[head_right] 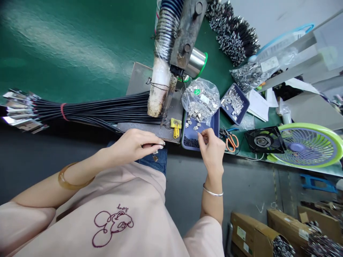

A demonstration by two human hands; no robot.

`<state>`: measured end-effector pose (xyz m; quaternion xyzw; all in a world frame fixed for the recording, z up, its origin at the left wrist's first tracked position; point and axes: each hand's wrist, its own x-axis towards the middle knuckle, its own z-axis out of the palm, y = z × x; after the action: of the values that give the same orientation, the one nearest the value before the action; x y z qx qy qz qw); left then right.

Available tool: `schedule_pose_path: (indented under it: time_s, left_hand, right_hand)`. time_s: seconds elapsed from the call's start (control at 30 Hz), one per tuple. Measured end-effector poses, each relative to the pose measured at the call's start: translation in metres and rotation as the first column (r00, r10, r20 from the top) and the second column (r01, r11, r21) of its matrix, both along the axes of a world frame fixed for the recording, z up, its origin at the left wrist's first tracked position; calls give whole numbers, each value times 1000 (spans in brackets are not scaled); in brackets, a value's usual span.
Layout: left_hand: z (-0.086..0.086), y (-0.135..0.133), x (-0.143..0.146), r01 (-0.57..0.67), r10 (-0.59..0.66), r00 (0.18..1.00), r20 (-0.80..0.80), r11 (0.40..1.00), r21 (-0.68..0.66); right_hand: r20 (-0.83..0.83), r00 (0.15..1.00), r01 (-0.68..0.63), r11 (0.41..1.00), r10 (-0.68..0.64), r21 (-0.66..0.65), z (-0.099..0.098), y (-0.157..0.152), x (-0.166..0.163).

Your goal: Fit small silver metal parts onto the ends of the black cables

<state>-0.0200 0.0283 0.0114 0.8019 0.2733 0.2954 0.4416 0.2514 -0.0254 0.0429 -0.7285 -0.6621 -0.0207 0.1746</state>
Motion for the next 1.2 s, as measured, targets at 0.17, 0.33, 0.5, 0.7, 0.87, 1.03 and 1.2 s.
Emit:
schedule_pose_path:
  time_s: [0.17,0.33,0.5,0.7,0.87,1.03,1.2]
  left_hand:
    - [0,2,-3,89,-88,995,-53,996,10]
    - [-2,9,-7,16,116,967,225,858,-514]
    - [-4,7,-3,-19,226,938,263,791,-611]
    - [0,3,2,-92,266,933,245,830,-551]
    - [5,3,3,-123,262,936,236,870,-477]
    - [3,-1,3,-195,229,958,172,961,-195]
    - [0,-8,6,-238,235,964,122,971,3]
  right_hand:
    - [54,985,-163,986,165,-45,-16,22,5]
    - [119,982,-140,987,149,-78,-19,26,8]
    - [-184,980,-61,993,79,102,-12,17,-3]
    - [-531,837,110,909,133,401,-9,-16,-72]
    - [-717,663,2,957,215,289,-25,-14,-105]
    - [-811,544,-86,976,214,200,-32,-4,-104]
    - [-574,768,-67,927,283,368,-37,-7,-112]
